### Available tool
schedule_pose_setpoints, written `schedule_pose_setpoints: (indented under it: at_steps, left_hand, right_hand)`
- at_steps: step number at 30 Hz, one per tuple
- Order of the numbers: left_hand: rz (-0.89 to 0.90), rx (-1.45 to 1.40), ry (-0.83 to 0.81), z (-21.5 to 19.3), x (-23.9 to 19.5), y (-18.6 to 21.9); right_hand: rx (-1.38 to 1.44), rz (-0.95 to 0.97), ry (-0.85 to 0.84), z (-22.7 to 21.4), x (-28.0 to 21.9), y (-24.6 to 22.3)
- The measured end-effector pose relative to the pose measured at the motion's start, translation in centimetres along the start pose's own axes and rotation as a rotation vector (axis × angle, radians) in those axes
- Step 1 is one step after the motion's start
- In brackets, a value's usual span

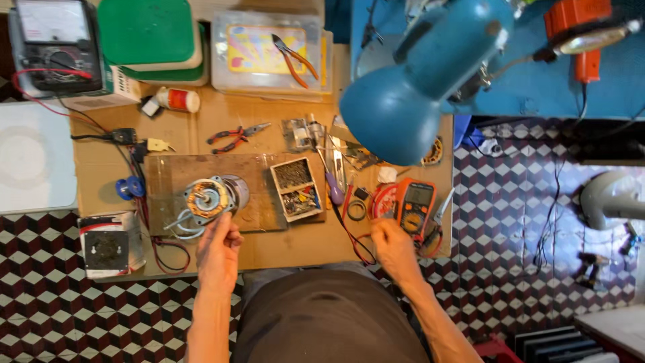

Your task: The person works on a disassembled electrical component, likely a motor stator, on a cluttered workbench. They use their hands to insert small metal pieces into the copper windings and later use pliers to adjust the component. The task involves careful manual manipulation of small parts within the stator slots.

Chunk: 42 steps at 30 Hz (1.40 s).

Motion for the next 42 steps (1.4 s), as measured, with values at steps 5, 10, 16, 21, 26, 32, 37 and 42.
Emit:
schedule_pose_setpoints:
  at_steps: [5,10,16,21,26,32,37,42]
  left_hand:
    - [0.08,0.007,0.032,0.1,0.2,-0.2]
    - [0.118,0.045,0.06,-0.5,0.7,-0.2]
    - [0.189,-0.008,-0.009,0.7,1.8,-1.2]
    - [0.202,0.024,0.065,0.1,3.4,-2.9]
    - [0.255,0.054,0.053,1.0,2.3,-2.5]
    - [0.221,-0.01,0.105,2.2,1.5,-2.9]
    - [0.218,-0.148,0.079,3.2,0.9,-3.1]
    - [0.202,-0.069,0.089,3.6,0.7,-3.3]
  right_hand:
    - [0.189,0.47,0.398,-11.0,-5.4,11.1]
    - [-0.195,0.546,0.372,-10.6,-8.0,19.8]
    - [-0.46,0.437,0.27,-7.6,-2.8,23.3]
    - [-0.22,0.773,0.235,-11.1,-1.3,25.0]
    - [1.08,0.923,0.024,-12.9,-4.2,23.3]
    - [0.012,0.822,0.001,-12.0,-6.6,14.8]
    - [-0.366,0.431,-0.445,-3.8,-0.5,-1.9]
    - [-0.782,0.068,-0.779,6.0,6.0,-15.3]
Point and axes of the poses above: each hand's wrist, its own x-axis towards the middle knuckle, its own z-axis out of the palm, y = z × x, the point moved 3 cm from there along x, towards the middle knuckle, and after that the axes turned 8 degrees about x, right-handed, at the moved point
